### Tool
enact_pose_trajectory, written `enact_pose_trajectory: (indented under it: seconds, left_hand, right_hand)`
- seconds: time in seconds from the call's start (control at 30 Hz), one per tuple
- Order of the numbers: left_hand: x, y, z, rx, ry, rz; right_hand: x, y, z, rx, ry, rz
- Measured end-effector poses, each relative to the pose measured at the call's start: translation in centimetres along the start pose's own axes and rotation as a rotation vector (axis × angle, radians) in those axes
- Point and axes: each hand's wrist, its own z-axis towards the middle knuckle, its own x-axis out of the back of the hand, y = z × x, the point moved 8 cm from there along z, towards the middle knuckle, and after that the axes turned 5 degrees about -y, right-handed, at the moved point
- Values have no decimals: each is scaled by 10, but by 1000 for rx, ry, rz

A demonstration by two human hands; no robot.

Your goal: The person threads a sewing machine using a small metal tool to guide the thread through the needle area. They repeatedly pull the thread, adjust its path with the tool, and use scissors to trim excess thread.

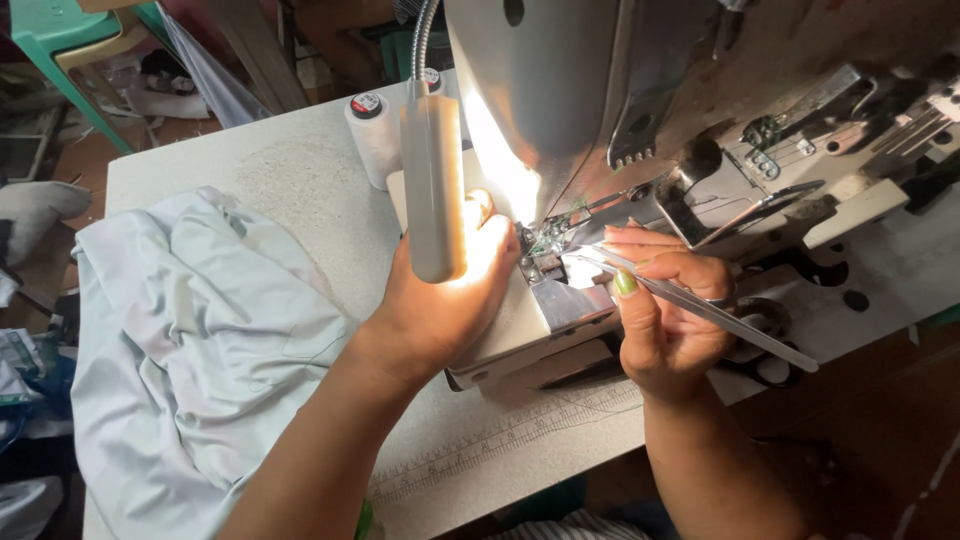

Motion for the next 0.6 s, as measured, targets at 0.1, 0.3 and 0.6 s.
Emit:
enact_pose_trajectory:
  seconds: [0.1,0.3,0.6]
  left_hand:
    - [0,-16,-2,240,23,39]
    - [41,9,-5,188,-76,534]
    - [60,-26,4,-230,8,897]
  right_hand:
    - [-1,-1,2,-16,-1,2]
    - [2,-1,3,53,-8,18]
    - [2,-2,3,58,0,9]
